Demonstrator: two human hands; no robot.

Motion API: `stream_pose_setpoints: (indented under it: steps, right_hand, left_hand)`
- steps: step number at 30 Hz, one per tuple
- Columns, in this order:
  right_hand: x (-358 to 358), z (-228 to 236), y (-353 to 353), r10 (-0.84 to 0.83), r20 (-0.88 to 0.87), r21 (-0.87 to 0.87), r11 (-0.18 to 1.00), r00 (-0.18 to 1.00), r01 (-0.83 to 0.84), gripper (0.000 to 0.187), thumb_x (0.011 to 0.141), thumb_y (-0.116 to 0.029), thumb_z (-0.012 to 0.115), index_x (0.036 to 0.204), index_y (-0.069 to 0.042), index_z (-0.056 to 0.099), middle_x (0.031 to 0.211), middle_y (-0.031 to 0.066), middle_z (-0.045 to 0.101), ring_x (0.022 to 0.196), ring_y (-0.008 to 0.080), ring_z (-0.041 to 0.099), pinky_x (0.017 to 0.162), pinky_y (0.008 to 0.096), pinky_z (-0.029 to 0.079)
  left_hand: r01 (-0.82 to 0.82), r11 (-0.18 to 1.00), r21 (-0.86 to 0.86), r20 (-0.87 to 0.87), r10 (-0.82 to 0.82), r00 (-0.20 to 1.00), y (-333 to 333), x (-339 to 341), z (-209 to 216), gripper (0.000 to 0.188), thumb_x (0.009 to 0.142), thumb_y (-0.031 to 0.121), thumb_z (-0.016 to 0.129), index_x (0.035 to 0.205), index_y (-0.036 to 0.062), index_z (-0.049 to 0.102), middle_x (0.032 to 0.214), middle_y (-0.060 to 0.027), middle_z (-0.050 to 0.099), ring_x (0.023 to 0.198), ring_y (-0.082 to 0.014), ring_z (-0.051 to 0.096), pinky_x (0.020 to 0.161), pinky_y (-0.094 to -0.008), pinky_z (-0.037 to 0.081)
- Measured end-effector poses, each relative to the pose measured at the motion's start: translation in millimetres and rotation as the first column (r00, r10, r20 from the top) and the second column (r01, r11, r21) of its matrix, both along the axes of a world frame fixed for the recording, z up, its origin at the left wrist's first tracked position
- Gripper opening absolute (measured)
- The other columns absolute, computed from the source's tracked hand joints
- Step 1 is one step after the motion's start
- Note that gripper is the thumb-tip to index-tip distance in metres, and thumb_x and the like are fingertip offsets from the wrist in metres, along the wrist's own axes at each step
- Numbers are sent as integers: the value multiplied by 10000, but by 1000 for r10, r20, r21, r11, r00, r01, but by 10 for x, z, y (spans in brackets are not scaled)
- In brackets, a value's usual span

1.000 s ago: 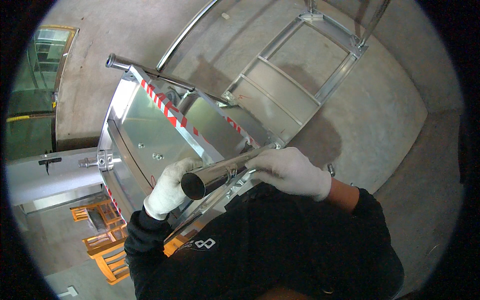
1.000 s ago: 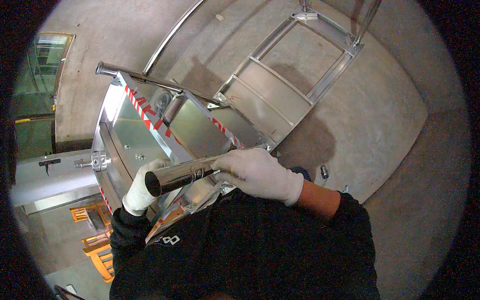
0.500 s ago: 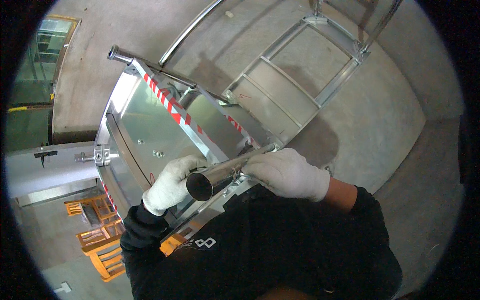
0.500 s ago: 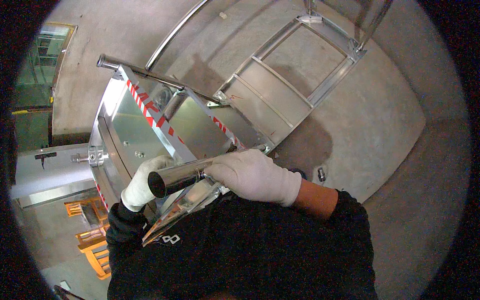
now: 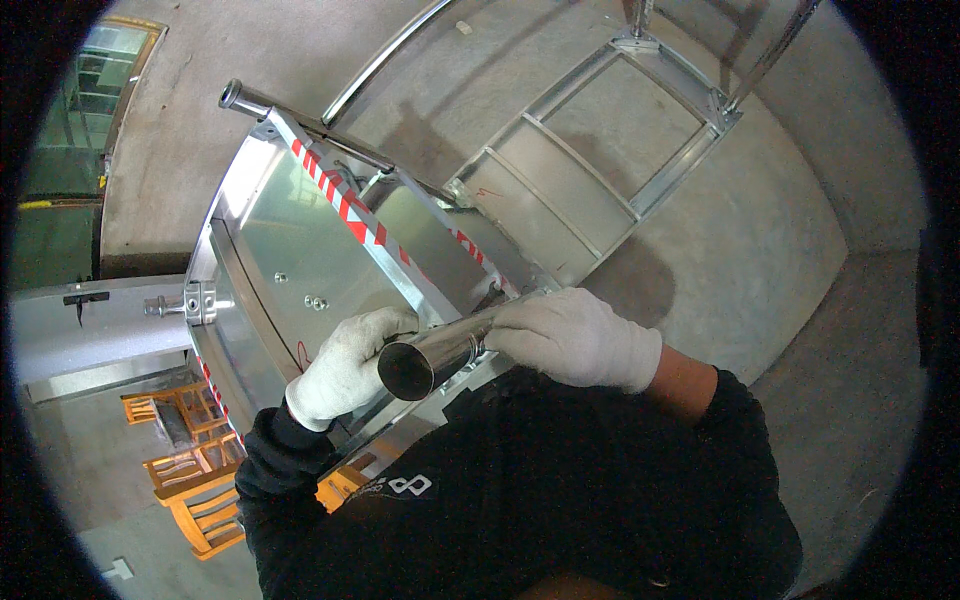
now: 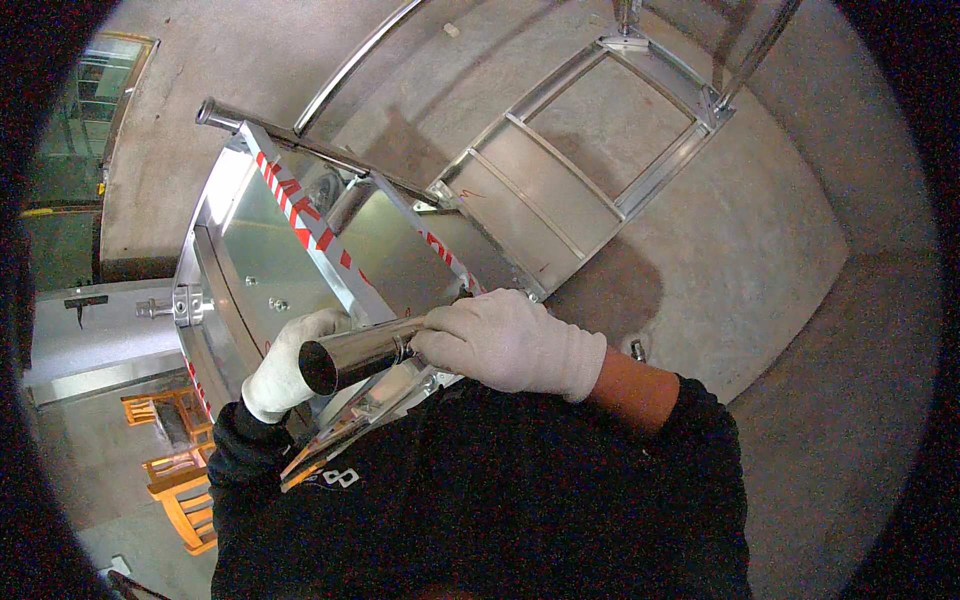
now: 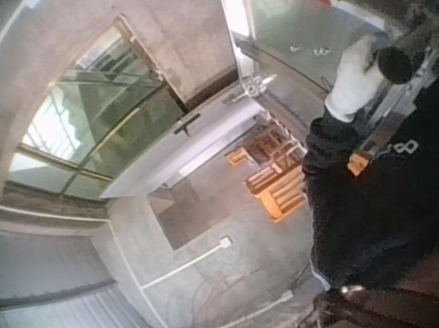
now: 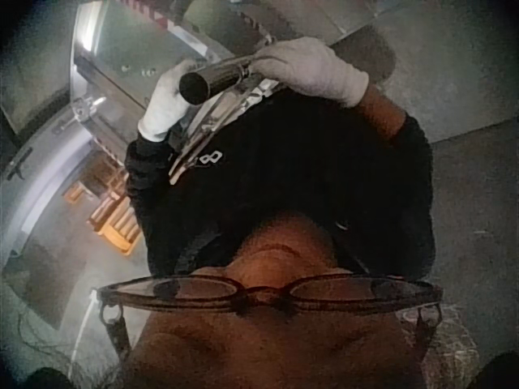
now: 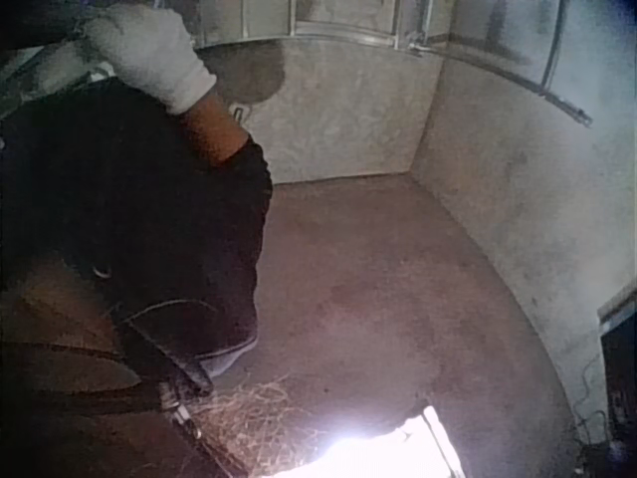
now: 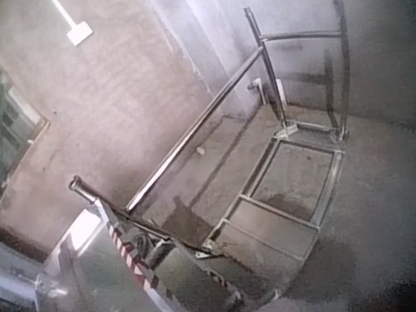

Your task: The person assembles a stainless steel metal frame by inserting cylindrical rods into joints and tightening them with a wrench. They move a wooden chair to access the frame and continue securing the connections.

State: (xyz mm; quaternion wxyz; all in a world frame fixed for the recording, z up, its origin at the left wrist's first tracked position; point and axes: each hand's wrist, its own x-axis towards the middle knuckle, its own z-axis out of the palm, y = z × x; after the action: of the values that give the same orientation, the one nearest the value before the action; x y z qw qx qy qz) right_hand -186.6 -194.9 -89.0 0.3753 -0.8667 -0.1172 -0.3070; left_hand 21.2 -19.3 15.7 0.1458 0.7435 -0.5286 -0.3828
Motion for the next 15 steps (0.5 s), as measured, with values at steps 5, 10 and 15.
stream_pose_setpoints:
  steps: [5, 10, 15]
  right_hand:
    - [9, -40, 30, 18, -5, 85, 996, 1000, -17, 205, 846, -144, 594, 1034, -62, 600, 943, 99, 659, 788, 290, 669, 645, 385, 561]
    - [-58, 36, 144, 180, -320, 464, 886, 930, -11, 195, 857, -116, 610, 1043, -59, 612, 956, 108, 669, 844, 299, 672, 726, 401, 556]
    - [-18, -90, 207, -50, -67, 198, 978, 997, 62, 191, 868, -109, 652, 1048, -57, 617, 960, 129, 669, 842, 297, 676, 687, 387, 559]
  left_hand:
    - [-3, 1000, 31, 19, 2, 1000, -9, 9, 9, 334, 880, 315, 679, 1037, 25, 630, 903, -167, 645, 844, -334, 649, 732, -385, 499]
    - [16, 1000, 16, 18, -16, 1000, -16, 11, 7, 317, 882, 296, 677, 1032, 21, 630, 886, -169, 647, 832, -324, 654, 724, -387, 500]
    - [6, 1000, 4, 2, -6, 1000, -36, -13, 32, 289, 870, 264, 684, 1015, 19, 632, 896, -164, 652, 834, -319, 656, 729, -383, 501]
